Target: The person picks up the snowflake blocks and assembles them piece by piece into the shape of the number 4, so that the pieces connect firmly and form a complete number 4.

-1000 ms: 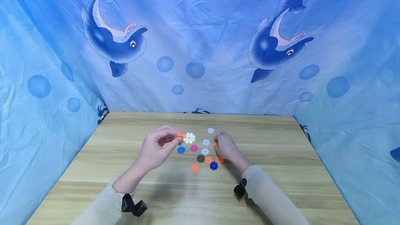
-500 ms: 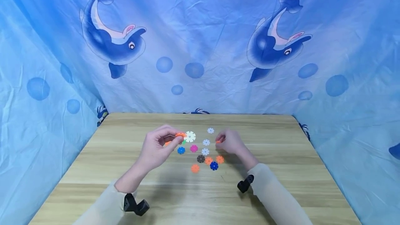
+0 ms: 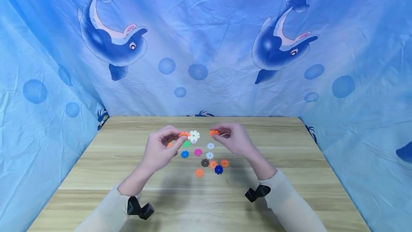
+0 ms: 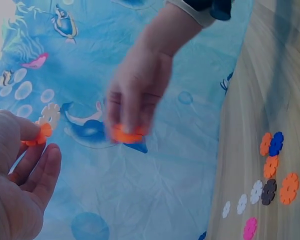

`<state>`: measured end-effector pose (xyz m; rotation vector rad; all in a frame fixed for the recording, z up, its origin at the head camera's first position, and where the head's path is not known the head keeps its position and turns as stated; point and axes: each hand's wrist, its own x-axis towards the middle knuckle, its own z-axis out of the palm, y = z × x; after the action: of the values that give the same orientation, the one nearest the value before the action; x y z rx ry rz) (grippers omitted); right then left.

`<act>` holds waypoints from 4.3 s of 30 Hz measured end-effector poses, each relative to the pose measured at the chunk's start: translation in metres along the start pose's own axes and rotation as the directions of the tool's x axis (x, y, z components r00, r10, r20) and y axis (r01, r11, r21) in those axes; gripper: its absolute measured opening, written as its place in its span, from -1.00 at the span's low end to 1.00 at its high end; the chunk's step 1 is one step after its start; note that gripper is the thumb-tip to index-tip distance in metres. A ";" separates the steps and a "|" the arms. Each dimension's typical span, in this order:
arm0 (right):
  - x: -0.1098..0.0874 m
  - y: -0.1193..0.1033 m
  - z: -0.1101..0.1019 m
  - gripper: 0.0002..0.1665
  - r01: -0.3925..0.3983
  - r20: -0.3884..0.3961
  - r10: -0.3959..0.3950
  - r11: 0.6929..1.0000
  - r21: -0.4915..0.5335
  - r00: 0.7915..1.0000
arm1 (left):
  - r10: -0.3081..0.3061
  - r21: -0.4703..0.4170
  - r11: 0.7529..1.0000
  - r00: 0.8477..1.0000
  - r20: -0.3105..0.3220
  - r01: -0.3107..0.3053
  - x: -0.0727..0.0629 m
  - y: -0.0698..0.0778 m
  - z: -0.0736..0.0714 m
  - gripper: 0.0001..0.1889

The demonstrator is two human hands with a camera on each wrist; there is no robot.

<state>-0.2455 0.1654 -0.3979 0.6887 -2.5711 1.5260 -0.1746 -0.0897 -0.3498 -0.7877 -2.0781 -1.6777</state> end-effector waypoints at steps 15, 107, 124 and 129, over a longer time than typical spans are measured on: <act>-0.018 -0.073 0.003 -0.77 0.266 -0.147 -0.237 0.937 0.227 0.960 | -0.011 0.014 1.000 1.000 0.019 0.011 0.004 0.005 -0.001 -0.89; -0.015 0.059 0.042 -0.76 0.112 0.108 -0.084 0.950 -0.291 0.991 | 0.019 -0.084 0.996 0.998 0.067 -0.013 0.005 0.009 0.008 -0.92; -0.002 0.082 0.072 -0.70 0.138 0.256 -0.012 0.866 -0.481 0.967 | 0.019 -0.107 0.994 0.997 0.069 -0.011 0.004 0.008 0.003 -0.91; -0.001 0.084 0.077 -0.70 0.154 0.306 0.015 0.840 -0.520 0.952 | 0.016 -0.124 0.992 0.997 0.074 -0.007 0.005 0.010 0.004 -0.91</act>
<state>-0.2666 0.1341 -0.5055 0.9737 -2.9410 0.6362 -0.1726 -0.0833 -0.3400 -0.9126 -2.0292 -1.8108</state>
